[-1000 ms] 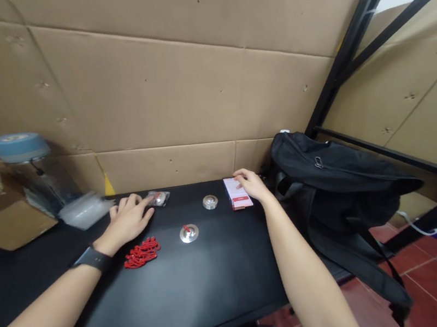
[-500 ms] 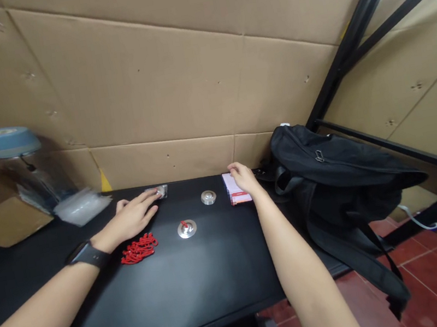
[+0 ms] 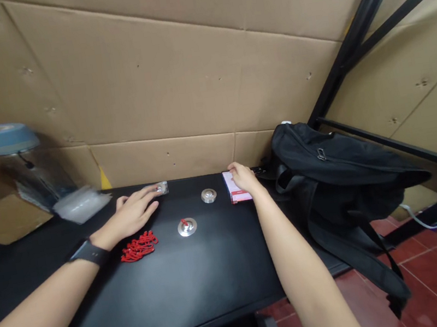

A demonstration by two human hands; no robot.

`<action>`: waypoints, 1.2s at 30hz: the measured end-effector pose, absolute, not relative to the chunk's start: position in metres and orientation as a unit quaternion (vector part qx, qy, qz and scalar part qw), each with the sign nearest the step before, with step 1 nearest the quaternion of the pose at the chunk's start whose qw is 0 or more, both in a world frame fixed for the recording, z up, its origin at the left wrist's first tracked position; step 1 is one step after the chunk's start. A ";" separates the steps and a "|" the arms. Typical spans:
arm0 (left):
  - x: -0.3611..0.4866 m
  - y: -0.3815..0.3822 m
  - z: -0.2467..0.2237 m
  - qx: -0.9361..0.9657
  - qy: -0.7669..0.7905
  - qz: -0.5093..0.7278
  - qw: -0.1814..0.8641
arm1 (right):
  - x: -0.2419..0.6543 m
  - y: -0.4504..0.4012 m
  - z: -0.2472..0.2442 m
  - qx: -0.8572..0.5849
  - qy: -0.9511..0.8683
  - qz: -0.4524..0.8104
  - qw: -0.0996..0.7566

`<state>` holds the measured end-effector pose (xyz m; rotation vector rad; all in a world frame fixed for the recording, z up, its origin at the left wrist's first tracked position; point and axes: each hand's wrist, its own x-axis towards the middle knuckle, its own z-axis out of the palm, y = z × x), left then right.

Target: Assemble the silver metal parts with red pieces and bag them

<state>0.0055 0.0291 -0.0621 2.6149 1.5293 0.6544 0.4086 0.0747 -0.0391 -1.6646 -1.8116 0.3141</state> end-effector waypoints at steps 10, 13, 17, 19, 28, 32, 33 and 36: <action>0.004 0.032 -0.065 0.846 0.491 0.207 0.021 | 0.415 0.090 -0.047 -0.605 -0.681 0.170 0.375; 0.005 0.031 -0.063 0.846 0.494 0.199 0.017 | 0.415 0.093 -0.043 -0.591 -0.680 0.180 0.394; 0.005 0.030 -0.061 0.847 0.493 0.197 0.012 | 0.417 0.091 -0.031 -0.577 -0.680 0.182 0.415; 0.005 0.029 -0.060 0.847 0.493 0.200 0.013 | 0.419 0.089 -0.025 -0.571 -0.680 0.180 0.422; 0.021 0.016 -0.047 0.871 0.439 0.220 0.012 | 0.420 0.078 -0.010 -0.553 -0.693 0.158 0.435; 0.040 0.003 -0.034 0.894 0.391 0.219 0.027 | 0.420 0.075 -0.009 -0.557 -0.697 0.153 0.425; 0.045 0.000 -0.031 0.899 0.379 0.216 0.030 | 0.420 0.075 -0.008 -0.558 -0.699 0.150 0.421; 0.062 -0.002 -0.024 0.919 0.341 0.196 0.033 | 0.422 0.074 -0.010 -0.562 -0.707 0.141 0.404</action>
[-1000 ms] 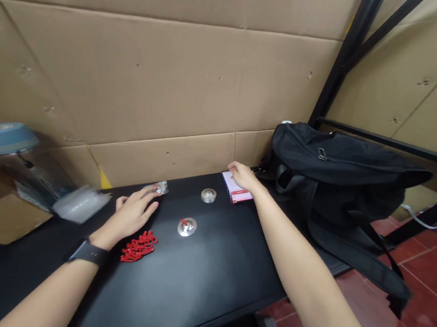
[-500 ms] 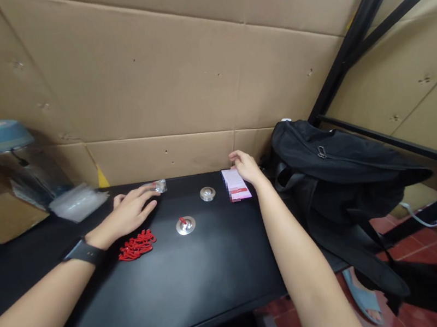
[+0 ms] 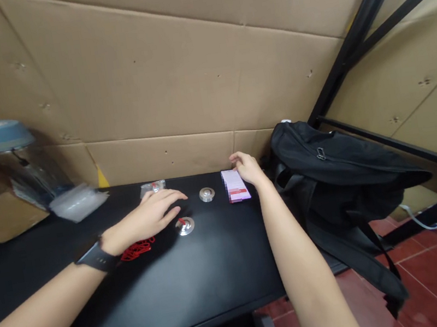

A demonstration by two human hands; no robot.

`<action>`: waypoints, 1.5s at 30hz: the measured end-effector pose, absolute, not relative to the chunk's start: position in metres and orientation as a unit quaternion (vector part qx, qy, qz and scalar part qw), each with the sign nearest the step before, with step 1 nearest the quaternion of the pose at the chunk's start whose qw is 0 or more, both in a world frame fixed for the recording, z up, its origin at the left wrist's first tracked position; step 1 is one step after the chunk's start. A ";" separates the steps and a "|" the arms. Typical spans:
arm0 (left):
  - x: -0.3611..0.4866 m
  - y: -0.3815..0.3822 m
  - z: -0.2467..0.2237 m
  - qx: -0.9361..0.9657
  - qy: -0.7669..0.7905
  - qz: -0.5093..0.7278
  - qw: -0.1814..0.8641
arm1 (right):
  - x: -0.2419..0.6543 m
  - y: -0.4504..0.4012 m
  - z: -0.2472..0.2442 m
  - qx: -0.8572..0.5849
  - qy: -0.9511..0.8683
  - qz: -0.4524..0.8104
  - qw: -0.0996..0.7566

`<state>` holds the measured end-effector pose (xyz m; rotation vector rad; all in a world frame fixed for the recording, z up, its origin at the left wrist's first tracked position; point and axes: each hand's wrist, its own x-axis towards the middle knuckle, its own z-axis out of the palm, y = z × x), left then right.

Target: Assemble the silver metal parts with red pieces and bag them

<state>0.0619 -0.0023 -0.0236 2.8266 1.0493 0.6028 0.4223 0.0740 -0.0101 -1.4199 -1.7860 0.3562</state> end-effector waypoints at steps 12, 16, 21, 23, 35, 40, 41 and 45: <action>0.144 0.037 -0.023 0.938 0.319 0.135 0.017 | 0.418 0.084 -0.041 -0.617 -0.699 0.137 0.334; 0.157 0.048 -0.019 0.934 0.334 0.120 0.032 | 0.414 0.085 -0.039 -0.619 -0.699 0.117 0.339; 0.157 0.049 -0.013 0.933 0.336 0.125 0.040 | 0.405 0.075 -0.022 -0.598 -0.713 0.100 0.353; 0.148 0.046 -0.012 0.930 0.337 0.145 0.031 | 0.392 0.063 -0.016 -0.576 -0.739 0.101 0.335; 0.068 -0.016 -0.016 0.941 0.296 0.150 0.060 | 0.274 -0.007 -0.034 -0.562 -0.810 -0.146 0.078; 0.066 -0.021 -0.021 0.933 0.324 0.147 0.044 | 0.270 -0.017 -0.018 -0.483 -0.871 -0.065 0.059; 0.064 -0.019 -0.022 0.932 0.328 0.150 0.045 | 0.271 -0.018 -0.015 -0.462 -0.884 -0.039 0.061; 0.054 -0.014 -0.021 0.923 0.333 0.176 0.077 | 0.279 -0.022 -0.013 -0.389 -0.916 0.052 0.088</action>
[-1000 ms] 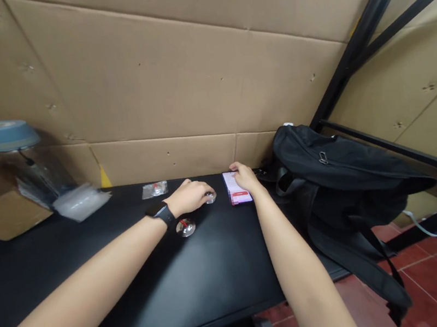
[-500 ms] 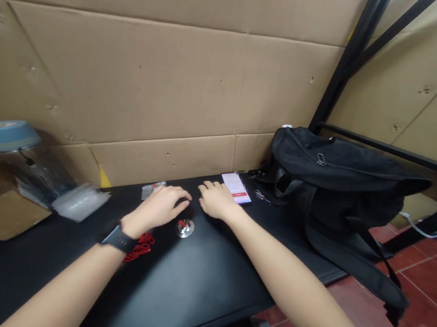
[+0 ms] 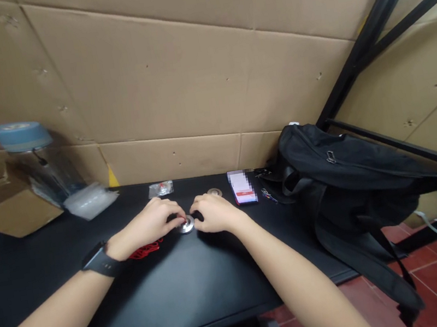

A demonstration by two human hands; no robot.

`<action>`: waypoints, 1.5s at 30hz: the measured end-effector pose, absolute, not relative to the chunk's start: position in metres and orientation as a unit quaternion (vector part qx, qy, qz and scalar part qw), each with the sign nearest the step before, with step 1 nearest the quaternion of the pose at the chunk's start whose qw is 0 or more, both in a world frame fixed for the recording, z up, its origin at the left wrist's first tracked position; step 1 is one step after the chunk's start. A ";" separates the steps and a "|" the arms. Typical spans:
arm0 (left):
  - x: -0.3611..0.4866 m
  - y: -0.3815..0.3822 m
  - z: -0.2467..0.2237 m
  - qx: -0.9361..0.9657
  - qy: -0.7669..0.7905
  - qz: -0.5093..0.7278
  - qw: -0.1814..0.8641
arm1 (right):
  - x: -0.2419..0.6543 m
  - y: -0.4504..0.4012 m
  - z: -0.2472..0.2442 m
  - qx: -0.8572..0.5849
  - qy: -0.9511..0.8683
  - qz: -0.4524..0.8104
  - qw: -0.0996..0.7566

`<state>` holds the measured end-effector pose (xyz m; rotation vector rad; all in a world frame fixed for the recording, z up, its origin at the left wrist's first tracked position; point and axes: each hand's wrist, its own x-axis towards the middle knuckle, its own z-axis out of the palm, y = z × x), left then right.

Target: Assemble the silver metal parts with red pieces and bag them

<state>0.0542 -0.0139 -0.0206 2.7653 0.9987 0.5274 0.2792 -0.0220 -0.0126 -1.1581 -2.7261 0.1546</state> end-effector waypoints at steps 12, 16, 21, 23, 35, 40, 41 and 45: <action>0.052 -0.016 -0.021 0.902 0.359 0.192 0.147 | 0.276 -0.019 -0.024 -0.369 -0.916 0.090 0.130; 0.045 -0.016 -0.015 0.907 0.322 0.184 0.198 | 0.275 -0.022 -0.022 -0.373 -0.915 0.086 0.129; 0.032 -0.009 -0.014 0.916 0.324 0.164 0.174 | 0.270 -0.028 -0.019 -0.393 -0.912 0.063 0.102; 0.024 -0.005 -0.014 0.917 0.347 0.154 0.123 | 0.266 -0.032 -0.019 -0.416 -0.903 0.042 0.095; 0.006 0.002 -0.008 0.913 0.380 0.138 0.053 | 0.252 -0.035 -0.032 -0.592 -0.799 0.027 0.102; 0.006 0.001 -0.009 0.911 0.383 0.138 0.062 | 0.255 -0.027 -0.033 -0.643 -0.758 0.048 0.098; 0.006 0.001 -0.009 0.911 0.384 0.137 0.063 | 0.256 -0.026 -0.035 -0.649 -0.753 0.047 0.098; 0.006 0.002 -0.009 0.911 0.384 0.139 0.063 | 0.259 -0.020 -0.040 -0.670 -0.734 0.039 0.106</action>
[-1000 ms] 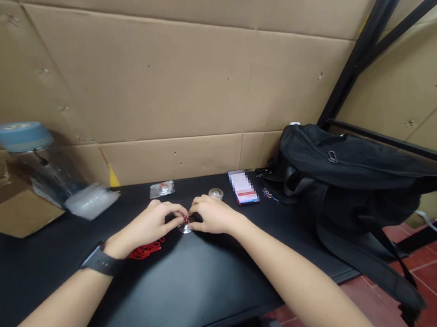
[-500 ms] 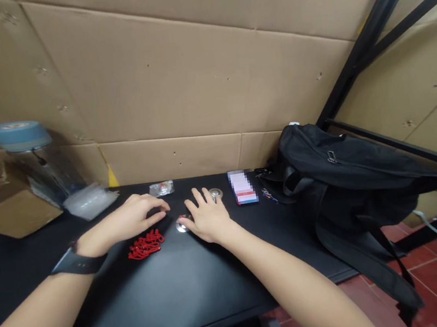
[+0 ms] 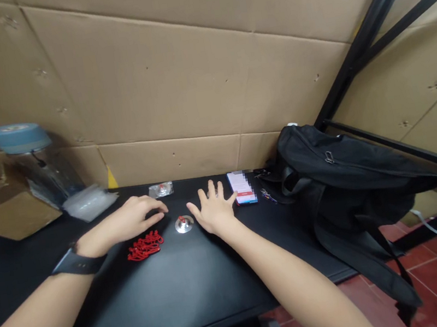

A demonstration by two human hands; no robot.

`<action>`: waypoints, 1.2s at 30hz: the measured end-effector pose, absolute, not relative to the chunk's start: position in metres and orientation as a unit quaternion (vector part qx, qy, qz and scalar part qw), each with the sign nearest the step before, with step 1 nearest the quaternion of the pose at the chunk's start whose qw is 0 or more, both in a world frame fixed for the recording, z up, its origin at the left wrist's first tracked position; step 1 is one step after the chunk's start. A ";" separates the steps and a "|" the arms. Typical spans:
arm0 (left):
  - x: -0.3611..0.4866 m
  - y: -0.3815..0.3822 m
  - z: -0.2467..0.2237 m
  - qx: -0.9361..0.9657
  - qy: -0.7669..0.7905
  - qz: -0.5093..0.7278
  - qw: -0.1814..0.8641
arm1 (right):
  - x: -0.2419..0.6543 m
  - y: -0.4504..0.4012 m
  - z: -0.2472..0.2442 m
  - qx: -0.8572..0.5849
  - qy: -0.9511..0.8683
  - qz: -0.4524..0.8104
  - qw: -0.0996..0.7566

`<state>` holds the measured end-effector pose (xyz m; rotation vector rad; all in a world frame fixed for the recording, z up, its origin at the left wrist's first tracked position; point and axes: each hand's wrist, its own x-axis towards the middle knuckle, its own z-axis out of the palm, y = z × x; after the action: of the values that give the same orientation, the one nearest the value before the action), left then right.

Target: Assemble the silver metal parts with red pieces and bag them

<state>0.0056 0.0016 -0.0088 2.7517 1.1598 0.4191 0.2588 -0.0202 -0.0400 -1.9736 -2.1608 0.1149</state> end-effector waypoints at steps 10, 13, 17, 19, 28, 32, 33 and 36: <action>0.005 0.003 -0.011 0.912 0.386 0.129 0.054 | 0.268 -0.012 -0.044 -0.690 -0.715 0.044 0.100; 0.005 0.003 -0.011 0.913 0.385 0.128 0.054 | 0.269 -0.012 -0.044 -0.690 -0.716 0.042 0.097; 0.005 0.003 -0.011 0.914 0.385 0.119 0.045 | 0.270 -0.011 -0.045 -0.692 -0.715 0.040 0.088; 0.005 0.003 -0.011 0.915 0.385 0.117 0.043 | 0.270 -0.010 -0.045 -0.695 -0.714 0.039 0.080; 0.004 0.006 -0.013 0.914 0.388 0.112 0.043 | 0.271 -0.011 -0.047 -0.699 -0.711 -0.010 0.070; 0.004 0.007 -0.015 0.914 0.387 0.113 0.040 | 0.274 -0.010 -0.045 -0.698 -0.712 -0.023 0.073; 0.004 0.007 -0.015 0.914 0.387 0.113 0.039 | 0.275 -0.010 -0.045 -0.698 -0.712 -0.025 0.073; 0.004 0.007 -0.015 0.915 0.386 0.114 0.038 | 0.278 -0.009 -0.044 -0.698 -0.712 -0.028 0.073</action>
<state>0.0036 0.0074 -0.0154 2.8062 1.1857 0.3491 0.2776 -0.0088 -0.0438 -2.0974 -2.1377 -0.0855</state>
